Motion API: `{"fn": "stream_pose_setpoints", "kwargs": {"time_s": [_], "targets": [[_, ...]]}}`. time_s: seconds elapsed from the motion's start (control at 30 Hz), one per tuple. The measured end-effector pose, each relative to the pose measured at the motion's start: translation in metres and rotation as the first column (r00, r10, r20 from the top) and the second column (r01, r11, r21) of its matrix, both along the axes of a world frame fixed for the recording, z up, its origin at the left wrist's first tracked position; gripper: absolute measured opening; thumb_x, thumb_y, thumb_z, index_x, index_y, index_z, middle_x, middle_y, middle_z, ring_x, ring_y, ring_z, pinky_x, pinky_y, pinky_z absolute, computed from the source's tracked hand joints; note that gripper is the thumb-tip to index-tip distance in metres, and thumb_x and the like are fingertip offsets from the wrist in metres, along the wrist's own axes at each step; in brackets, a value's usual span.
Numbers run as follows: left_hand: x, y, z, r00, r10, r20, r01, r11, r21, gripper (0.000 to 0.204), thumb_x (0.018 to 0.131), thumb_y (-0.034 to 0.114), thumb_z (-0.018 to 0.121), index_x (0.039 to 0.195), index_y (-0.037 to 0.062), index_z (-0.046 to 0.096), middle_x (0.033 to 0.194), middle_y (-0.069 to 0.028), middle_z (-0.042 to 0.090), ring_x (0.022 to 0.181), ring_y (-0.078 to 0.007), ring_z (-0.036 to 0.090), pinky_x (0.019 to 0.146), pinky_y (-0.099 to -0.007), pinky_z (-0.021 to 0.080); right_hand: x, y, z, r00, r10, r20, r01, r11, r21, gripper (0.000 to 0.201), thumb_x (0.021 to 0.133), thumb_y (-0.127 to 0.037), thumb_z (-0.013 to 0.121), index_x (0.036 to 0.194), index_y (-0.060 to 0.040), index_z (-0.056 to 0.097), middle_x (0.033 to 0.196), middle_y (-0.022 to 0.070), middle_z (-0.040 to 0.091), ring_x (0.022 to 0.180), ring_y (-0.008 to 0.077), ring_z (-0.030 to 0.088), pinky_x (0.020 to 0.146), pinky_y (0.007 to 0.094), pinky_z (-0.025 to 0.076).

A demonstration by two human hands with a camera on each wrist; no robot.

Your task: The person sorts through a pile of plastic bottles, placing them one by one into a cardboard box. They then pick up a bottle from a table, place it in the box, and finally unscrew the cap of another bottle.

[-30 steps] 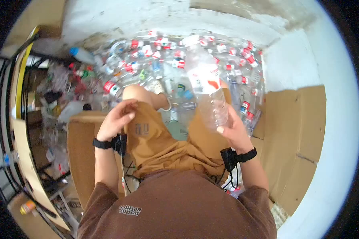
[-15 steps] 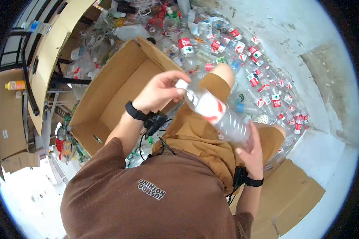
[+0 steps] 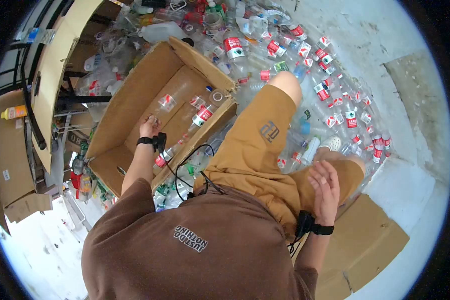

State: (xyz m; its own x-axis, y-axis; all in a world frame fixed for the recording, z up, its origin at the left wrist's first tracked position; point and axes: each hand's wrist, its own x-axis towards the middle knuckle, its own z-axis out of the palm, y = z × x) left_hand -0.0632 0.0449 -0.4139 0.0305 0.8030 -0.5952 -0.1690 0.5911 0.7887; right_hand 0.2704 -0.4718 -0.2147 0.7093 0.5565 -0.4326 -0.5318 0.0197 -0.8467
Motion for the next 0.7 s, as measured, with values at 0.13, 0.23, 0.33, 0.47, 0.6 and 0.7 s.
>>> {"fn": "stream_pose_setpoints", "kwargs": {"time_s": [0.13,0.23,0.33,0.47,0.6,0.7], "targets": [[0.011,0.005,-0.066,0.987,-0.041,-0.157,0.029,0.997,-0.075,0.029,0.088,0.001,0.056,0.115,0.0099,0.048,0.092,-0.0096,0.057,0.071,-0.02,0.059,0.061,-0.035,0.055,-0.001,0.007,0.008,1.0,-0.011,0.011,0.011,0.999,-0.033,0.046,0.092,-0.015,0.052,0.133,-0.0002,0.04,0.13,0.0162,0.049,0.112,0.0229,0.053,0.095,0.0355,0.043],[0.03,0.009,-0.1,0.983,-0.028,-0.18,0.016,0.997,-0.07,0.036,0.09,0.003,0.052,0.124,0.0125,0.046,0.093,-0.0092,0.058,0.071,-0.0194,0.06,0.063,-0.0332,0.055,-0.001,0.008,0.015,0.999,0.001,0.039,0.001,0.998,-0.06,0.044,0.092,-0.014,0.052,0.132,-0.0002,0.041,0.128,0.0157,0.05,0.112,0.0227,0.053,0.096,0.0357,0.043],[0.039,0.015,-0.106,0.925,-0.234,-0.3,0.187,0.966,-0.179,0.047,0.087,0.001,0.047,0.132,0.0133,0.043,0.084,-0.0073,0.054,0.063,-0.0164,0.053,0.054,-0.0304,0.049,-0.003,0.003,0.014,0.999,-0.03,0.034,0.031,0.998,-0.055,0.042,0.091,-0.013,0.052,0.131,-0.0009,0.042,0.127,0.015,0.052,0.111,0.0219,0.054,0.095,0.0347,0.043],[0.045,0.037,-0.114,0.78,-0.568,-0.264,0.466,0.807,-0.362,0.05,0.082,0.005,0.049,0.131,0.0144,0.043,0.061,-0.0022,0.041,0.045,-0.0153,0.039,0.04,-0.0325,0.032,-0.007,0.001,0.01,0.998,-0.06,-0.016,0.058,0.995,-0.078,0.042,0.091,-0.013,0.053,0.131,-0.0019,0.043,0.126,0.0143,0.053,0.11,0.0212,0.054,0.094,0.0342,0.044],[0.035,0.055,-0.143,0.746,-0.596,-0.298,0.473,0.789,-0.393,0.058,0.084,0.015,0.052,0.139,0.017,0.034,0.077,-0.0032,0.049,0.057,-0.0171,0.045,0.047,-0.0357,0.04,-0.006,0.0,0.015,0.996,-0.084,0.002,0.084,0.995,-0.059,0.042,0.091,-0.014,0.054,0.13,-0.0022,0.043,0.125,0.0137,0.054,0.11,0.0212,0.055,0.093,0.0343,0.044],[0.049,0.039,-0.103,0.694,-0.601,-0.395,0.504,0.798,-0.33,0.058,0.082,0.016,0.056,0.138,0.0145,0.038,0.095,-0.0045,0.056,0.076,-0.0187,0.052,0.059,-0.0372,0.045,-0.004,-0.006,0.011,0.996,-0.089,-0.024,0.088,0.995,-0.043,0.041,0.091,-0.014,0.054,0.13,-0.0024,0.044,0.124,0.0132,0.054,0.109,0.0206,0.055,0.093,0.0337,0.045]]}}
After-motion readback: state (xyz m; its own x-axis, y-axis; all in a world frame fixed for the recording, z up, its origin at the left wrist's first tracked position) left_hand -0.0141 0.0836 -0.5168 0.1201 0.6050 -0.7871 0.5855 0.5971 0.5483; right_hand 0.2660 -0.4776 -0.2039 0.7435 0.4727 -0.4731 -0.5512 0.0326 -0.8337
